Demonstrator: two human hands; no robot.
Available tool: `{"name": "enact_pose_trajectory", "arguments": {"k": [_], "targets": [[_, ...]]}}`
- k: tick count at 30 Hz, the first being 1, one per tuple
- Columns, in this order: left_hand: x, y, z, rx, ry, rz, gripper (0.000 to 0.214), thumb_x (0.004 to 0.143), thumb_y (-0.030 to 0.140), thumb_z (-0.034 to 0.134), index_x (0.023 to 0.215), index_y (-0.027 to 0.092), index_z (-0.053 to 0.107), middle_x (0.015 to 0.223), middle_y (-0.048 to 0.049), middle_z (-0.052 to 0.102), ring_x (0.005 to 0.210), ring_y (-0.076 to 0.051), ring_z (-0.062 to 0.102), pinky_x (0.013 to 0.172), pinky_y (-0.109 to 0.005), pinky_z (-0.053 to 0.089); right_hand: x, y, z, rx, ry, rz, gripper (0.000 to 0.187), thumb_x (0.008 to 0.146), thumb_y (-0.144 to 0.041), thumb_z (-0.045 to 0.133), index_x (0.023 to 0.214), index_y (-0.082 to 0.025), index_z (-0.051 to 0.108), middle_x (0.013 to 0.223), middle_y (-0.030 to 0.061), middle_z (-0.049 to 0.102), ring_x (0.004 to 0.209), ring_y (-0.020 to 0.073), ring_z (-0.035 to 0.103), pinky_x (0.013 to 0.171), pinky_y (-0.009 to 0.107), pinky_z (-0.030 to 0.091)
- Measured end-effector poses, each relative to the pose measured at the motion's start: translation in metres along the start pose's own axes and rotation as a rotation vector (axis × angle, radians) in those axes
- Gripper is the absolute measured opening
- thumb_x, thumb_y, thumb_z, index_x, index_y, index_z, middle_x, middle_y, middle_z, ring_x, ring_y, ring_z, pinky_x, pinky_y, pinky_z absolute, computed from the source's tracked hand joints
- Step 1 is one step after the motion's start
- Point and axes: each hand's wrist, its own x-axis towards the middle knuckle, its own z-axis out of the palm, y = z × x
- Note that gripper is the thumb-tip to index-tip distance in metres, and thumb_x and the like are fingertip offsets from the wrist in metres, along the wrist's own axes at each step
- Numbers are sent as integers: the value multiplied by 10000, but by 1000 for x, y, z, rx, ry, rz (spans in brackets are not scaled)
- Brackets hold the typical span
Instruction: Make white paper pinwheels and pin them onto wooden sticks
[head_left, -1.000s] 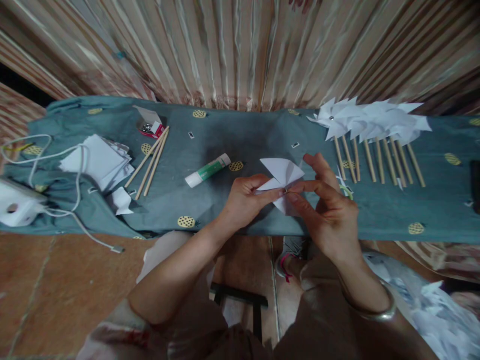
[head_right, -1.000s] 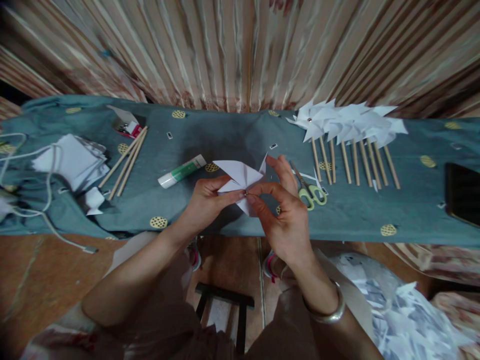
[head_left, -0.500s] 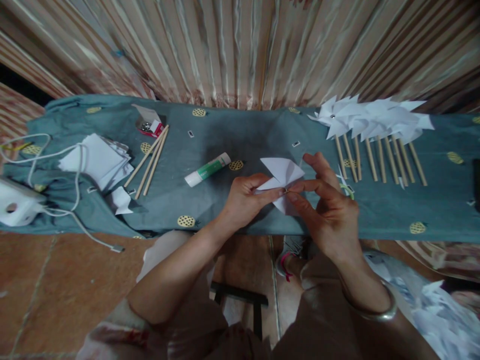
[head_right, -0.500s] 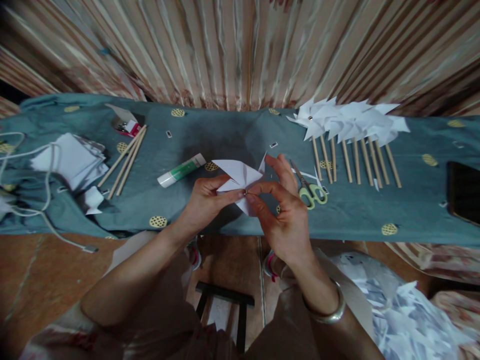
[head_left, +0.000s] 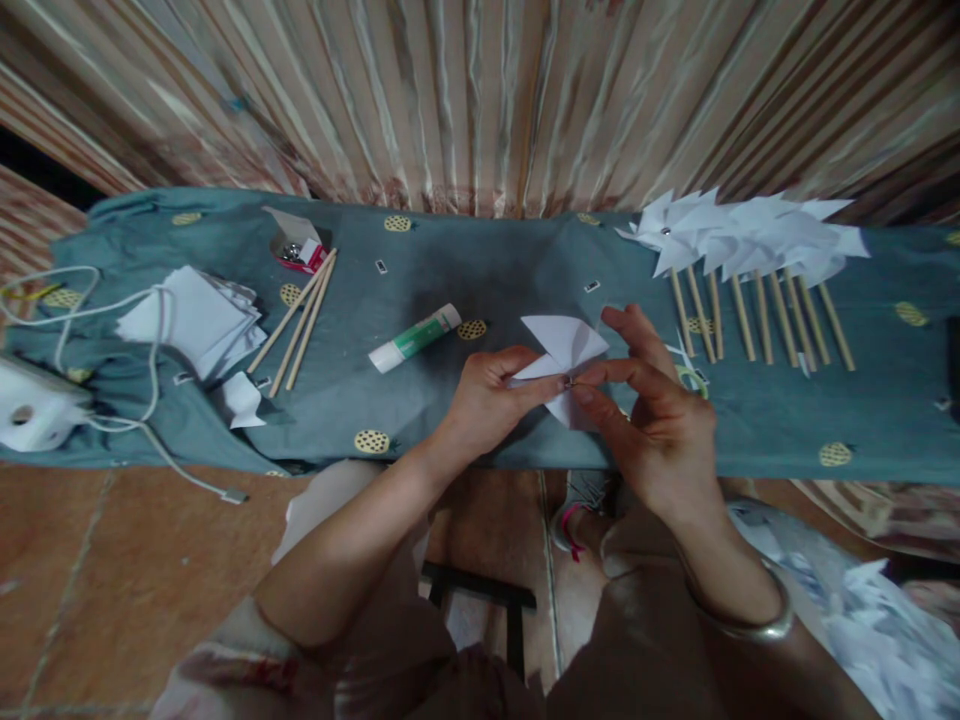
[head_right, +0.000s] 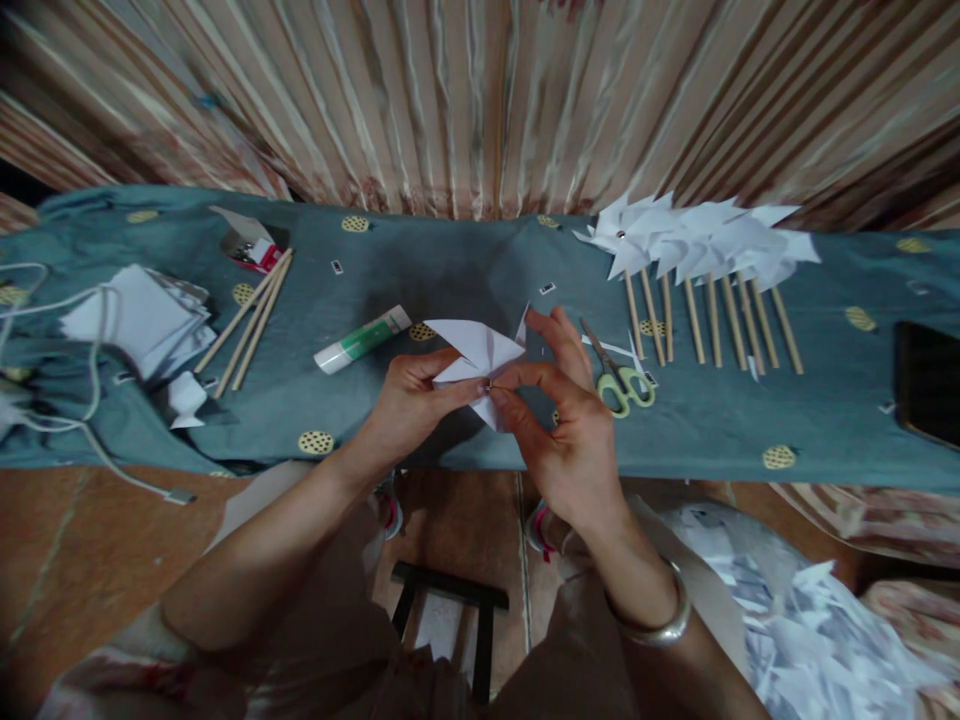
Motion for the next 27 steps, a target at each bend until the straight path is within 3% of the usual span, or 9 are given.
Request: {"name": "enact_pose_trajectory", "arguments": {"k": [17,27], "targets": [[-1,2,1,-17,8,3,369,658,507,823,709,155,727,643,16,609,614,-116,516,590,-244,396,0,3,-1,14,-8,3,26,863,-275,682,857,-293,699,1420,-17,574,1486,295,316,1213,590,245],[-1,2,0,53,-9,38,316,711,455,789,683,154,694,652,16,587,610,-112,501,578,-236,367,-1,5,3,74,15,87,31,837,-310,707,817,-287,710,1408,4,583,1452,301,377,1228,594,193]]}}
